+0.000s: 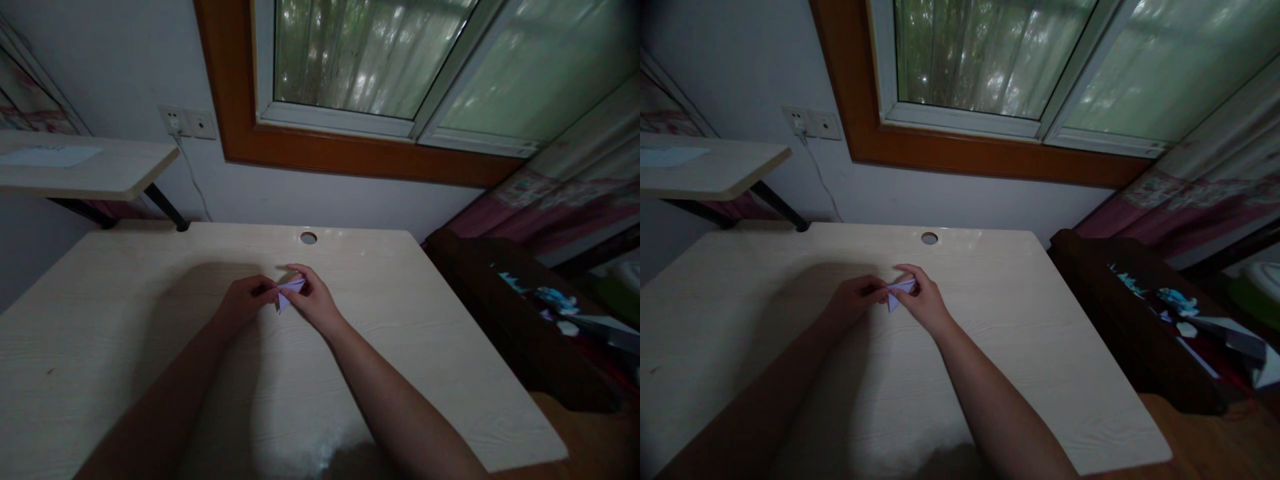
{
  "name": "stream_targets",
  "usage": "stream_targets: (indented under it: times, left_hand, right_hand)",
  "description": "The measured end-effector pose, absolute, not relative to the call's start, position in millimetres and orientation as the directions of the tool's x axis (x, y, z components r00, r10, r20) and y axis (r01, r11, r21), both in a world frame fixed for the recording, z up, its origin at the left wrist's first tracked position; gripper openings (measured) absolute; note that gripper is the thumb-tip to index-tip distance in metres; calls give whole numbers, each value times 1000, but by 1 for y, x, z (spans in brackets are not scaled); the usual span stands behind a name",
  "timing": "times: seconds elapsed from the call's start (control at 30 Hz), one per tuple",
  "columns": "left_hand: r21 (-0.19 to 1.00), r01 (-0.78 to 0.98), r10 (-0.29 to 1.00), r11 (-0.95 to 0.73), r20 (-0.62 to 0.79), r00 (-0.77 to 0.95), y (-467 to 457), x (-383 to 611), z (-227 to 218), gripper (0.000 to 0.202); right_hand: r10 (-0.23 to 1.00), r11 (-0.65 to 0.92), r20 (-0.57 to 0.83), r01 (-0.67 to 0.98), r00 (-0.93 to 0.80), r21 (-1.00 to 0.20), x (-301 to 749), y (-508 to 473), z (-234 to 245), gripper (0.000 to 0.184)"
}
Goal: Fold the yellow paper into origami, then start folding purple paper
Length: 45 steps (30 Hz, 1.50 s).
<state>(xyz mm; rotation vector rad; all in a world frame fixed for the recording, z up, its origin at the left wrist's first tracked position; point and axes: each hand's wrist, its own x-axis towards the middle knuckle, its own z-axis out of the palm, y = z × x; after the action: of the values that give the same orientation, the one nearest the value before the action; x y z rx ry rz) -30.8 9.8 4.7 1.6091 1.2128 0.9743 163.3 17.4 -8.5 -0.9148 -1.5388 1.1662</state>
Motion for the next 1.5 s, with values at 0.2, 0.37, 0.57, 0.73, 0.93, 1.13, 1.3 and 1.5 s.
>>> stream_targets:
  times: [0.2,0.37,0.57,0.73,0.93,1.13,1.3,1.5]
  left_hand:
    - [964,239,970,-113,55,238,7,-29,12,21]
    - [974,201,967,-100,48,251,7,-29,10,21]
    - [974,199,966,-108,56,253,9,-29,5,22]
    - [967,225,963,-116,54,262,9,-30,5,21]
    - [949,266,961,-170,100,257,11,-31,1,19]
    - [956,240,960,-168,104,261,9,-30,1,18]
    - [943,279,960,-183,109,258,9,-30,4,20]
    - [940,295,963,-173,99,250,9,-31,4,22]
  right_hand:
    - [937,245,238,-5,-254,-970,164,17,-9,46]
    - [938,230,225,-14,-264,-973,165,17,-6,47]
    - [938,229,223,-10,-264,-973,164,17,-4,47]
    - [938,234,225,2,-263,-972,164,16,-4,47]
    - [930,250,232,26,-285,-968,164,16,-4,46]
    - [931,266,243,50,-273,-963,165,15,-4,45]
    - [928,269,246,46,-280,-962,165,14,-2,46]
    - [939,240,225,27,-260,-970,164,14,-1,46]
